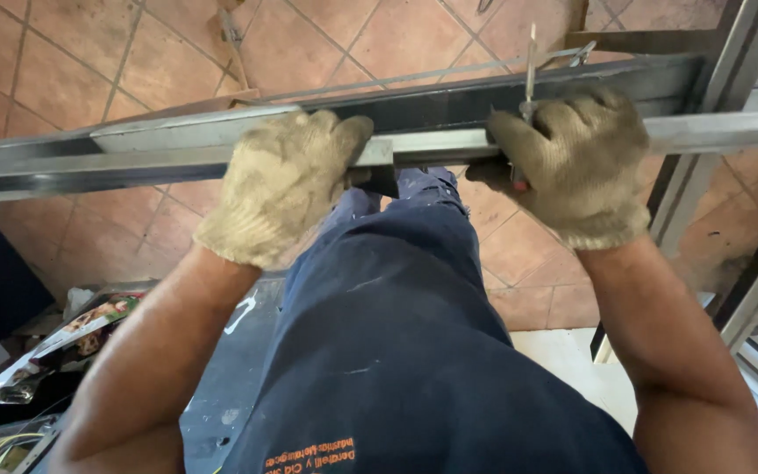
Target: Measuring, marking, and cutting metal beams using a tape measure and an angle grinder
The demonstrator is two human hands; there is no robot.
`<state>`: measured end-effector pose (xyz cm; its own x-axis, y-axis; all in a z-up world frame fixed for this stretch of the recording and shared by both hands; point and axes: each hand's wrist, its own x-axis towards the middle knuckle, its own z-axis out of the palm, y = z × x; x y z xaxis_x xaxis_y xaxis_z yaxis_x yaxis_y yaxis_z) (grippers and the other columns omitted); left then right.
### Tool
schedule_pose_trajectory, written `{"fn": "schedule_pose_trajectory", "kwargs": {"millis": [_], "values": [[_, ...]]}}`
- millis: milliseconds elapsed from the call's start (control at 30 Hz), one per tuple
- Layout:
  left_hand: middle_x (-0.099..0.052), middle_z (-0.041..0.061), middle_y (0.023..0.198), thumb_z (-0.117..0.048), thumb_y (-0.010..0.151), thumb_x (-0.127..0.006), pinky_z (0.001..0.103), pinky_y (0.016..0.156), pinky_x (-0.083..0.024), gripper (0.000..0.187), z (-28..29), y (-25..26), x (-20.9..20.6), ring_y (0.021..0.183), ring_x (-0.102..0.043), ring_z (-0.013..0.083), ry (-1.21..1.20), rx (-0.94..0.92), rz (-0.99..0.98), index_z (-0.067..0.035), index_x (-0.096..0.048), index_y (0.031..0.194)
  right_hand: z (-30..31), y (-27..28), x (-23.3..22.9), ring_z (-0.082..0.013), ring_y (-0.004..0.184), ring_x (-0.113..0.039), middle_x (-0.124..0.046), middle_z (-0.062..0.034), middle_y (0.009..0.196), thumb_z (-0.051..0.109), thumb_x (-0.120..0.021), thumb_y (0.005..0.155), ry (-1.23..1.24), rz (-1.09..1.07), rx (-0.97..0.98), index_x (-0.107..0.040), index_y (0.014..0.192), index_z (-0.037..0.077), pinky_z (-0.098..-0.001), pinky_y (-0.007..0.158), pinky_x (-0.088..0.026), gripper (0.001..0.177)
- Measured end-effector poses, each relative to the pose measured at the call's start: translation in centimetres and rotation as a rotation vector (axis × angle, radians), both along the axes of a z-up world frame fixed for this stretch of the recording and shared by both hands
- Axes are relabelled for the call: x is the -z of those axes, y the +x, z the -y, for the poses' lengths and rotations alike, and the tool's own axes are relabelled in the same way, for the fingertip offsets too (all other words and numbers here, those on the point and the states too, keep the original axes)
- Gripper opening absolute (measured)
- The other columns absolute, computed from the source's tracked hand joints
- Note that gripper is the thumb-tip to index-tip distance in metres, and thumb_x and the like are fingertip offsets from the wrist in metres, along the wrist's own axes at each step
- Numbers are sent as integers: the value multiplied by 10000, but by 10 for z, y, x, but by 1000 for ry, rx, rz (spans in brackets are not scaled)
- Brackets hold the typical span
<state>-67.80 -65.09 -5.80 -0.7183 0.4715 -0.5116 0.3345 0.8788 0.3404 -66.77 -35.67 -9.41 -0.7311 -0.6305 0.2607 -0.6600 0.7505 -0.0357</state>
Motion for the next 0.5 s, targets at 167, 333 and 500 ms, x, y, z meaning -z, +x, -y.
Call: {"fn": "schedule_pose_trajectory", "kwargs": {"millis": [167, 333, 500], "values": [[-656, 76, 860, -347, 928, -750, 487, 626, -539, 315, 23, 2, 31, 804, -664, 334, 204, 118, -262, -144, -602, 1118, -2, 22, 6, -261, 816, -467, -501, -167, 999, 415, -564, 1073, -728, 267, -109, -607, 1312, -44, -429, 659, -392, 520], [-753, 63, 886, -565, 984, -619, 484, 713, -619, 354, 25, -5, 43, 906, -756, 297, 81, 89, -237, -238, -689, 1102, 46, 65, -1, -271, 824, -601, -609, -175, 951, 200, -624, 976, -914, 465, 148, -648, 1232, -29, -397, 677, -491, 345], [-797, 54, 908, -624, 968, -561, 480, 721, -618, 425, 19, -10, 47, 920, -775, 287, -66, 128, -233, -270, -750, 1108, 82, 78, -7, -282, 834, -774, -747, -183, 891, -76, -706, 857, -1157, 711, 514, -701, 1129, -11, -354, 699, -618, 281]]}}
